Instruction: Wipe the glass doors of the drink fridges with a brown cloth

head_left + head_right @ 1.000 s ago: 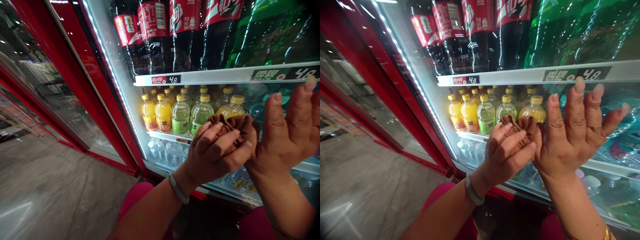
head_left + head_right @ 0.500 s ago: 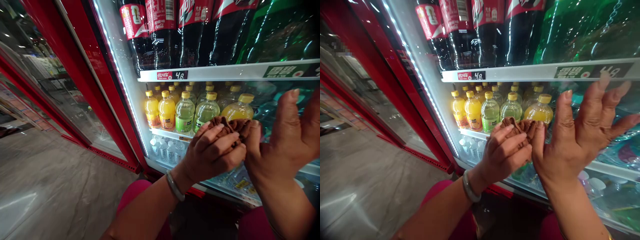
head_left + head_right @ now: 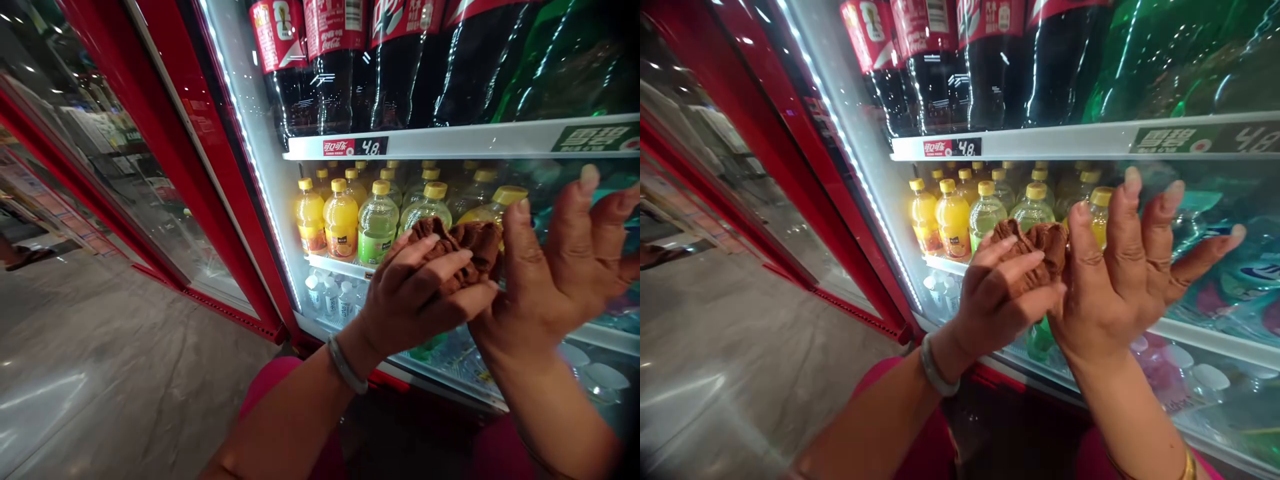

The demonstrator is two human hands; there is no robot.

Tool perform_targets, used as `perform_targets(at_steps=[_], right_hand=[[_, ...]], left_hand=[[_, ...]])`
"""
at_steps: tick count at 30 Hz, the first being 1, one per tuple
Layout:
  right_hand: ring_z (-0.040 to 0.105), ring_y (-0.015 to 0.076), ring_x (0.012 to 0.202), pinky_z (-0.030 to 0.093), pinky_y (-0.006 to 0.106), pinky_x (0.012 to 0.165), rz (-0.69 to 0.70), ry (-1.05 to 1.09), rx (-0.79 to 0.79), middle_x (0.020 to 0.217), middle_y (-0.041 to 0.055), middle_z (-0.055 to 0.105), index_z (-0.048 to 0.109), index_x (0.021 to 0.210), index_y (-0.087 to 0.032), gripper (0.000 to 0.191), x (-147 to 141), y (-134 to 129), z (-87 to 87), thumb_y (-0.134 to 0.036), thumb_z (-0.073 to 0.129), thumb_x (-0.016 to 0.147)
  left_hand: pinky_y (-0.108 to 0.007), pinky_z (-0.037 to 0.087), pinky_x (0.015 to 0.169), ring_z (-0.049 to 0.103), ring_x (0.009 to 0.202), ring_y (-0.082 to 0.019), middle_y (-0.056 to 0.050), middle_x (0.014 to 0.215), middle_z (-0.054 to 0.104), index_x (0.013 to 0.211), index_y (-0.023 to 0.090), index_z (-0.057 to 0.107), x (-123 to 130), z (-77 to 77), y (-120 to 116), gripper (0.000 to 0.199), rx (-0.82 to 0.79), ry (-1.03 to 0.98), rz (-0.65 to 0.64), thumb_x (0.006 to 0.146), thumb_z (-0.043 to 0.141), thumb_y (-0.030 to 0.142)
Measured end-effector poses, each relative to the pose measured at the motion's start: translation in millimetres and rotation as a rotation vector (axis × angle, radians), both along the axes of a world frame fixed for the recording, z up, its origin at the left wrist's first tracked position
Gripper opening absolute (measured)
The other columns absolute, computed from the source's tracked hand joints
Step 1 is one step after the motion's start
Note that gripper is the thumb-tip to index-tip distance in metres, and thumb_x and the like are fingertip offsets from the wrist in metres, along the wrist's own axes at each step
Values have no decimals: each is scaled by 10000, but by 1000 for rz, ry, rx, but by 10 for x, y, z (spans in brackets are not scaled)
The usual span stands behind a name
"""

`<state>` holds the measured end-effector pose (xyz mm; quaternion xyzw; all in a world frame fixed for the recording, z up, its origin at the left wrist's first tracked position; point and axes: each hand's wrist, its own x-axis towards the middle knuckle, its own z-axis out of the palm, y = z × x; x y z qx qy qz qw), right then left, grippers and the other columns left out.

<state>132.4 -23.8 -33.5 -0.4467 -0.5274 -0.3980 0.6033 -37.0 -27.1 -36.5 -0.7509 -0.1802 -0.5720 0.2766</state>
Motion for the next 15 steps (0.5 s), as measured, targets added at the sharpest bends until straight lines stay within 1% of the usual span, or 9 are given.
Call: perform_targets(at_steps=[2,3,5,6,8,9,11,13,15], right_hand=[[389,441,1480,265,815,1100,26,-157,-4,1597,29,444,471,1503,-442,667,6,5,-4,-432,601,849],[365,455,1491,273,817,1093,34,-194,-12,1619,50,412,449,1528,-410,720,21,7,-5,-466,601,826],[345,461,1500,267,809,1104,38,-217,-22,1637,51,385,444,1535,-401,751,54,13,-8,-521,586,807],[350,459,1497,265,803,1112,34,-218,-16,1637,46,386,451,1530,-405,743,65,19,-8,-537,577,810],[384,444,1480,296,782,1113,18,-216,22,1618,44,416,472,1515,-405,694,68,36,-5,-513,569,836],[412,428,1466,333,760,1108,9,-216,54,1601,43,442,484,1505,-406,658,62,43,-1,-473,572,857],[461,398,1438,397,711,1093,-10,-221,105,1570,41,486,503,1489,-402,615,41,46,8,-385,583,880],[455,390,1447,391,717,1096,-20,-220,100,1576,31,481,500,1489,-408,602,17,22,19,-373,565,891],[391,404,1490,326,764,1117,-16,-226,27,1621,26,419,471,1512,-399,631,-4,-25,26,-410,544,885]], left_hand=[[-449,463,1192,569,1335,-203,-2,1247,683,1135,324,667,-113,84,57,181,5,-32,36,955,676,307],[-467,457,1194,565,1346,-214,-23,1260,676,1152,310,661,-170,130,84,176,2,-69,50,980,635,338],[-503,451,1191,556,1363,-241,-62,1285,657,1166,279,654,-227,180,105,212,-21,-163,66,1016,553,390],[-512,450,1188,551,1369,-250,-73,1293,649,1164,269,653,-217,173,95,230,-41,-198,67,1022,532,402],[-504,447,1191,548,1366,-247,-63,1283,651,1138,271,660,-135,105,48,200,-68,-193,48,1001,569,384],[-488,450,1192,551,1357,-239,-43,1270,660,1123,283,666,-86,61,25,174,-60,-154,31,975,618,360],[-454,455,1197,563,1331,-219,-6,1249,677,1118,308,678,-29,4,11,202,-16,-40,0,918,712,312],[-443,449,1206,571,1318,-205,10,1247,685,1134,318,679,-68,27,53,247,24,16,-2,899,746,280],[-468,433,1214,556,1347,-214,-14,1268,676,1151,295,671,-167,108,119,203,22,-36,12,949,687,309]])
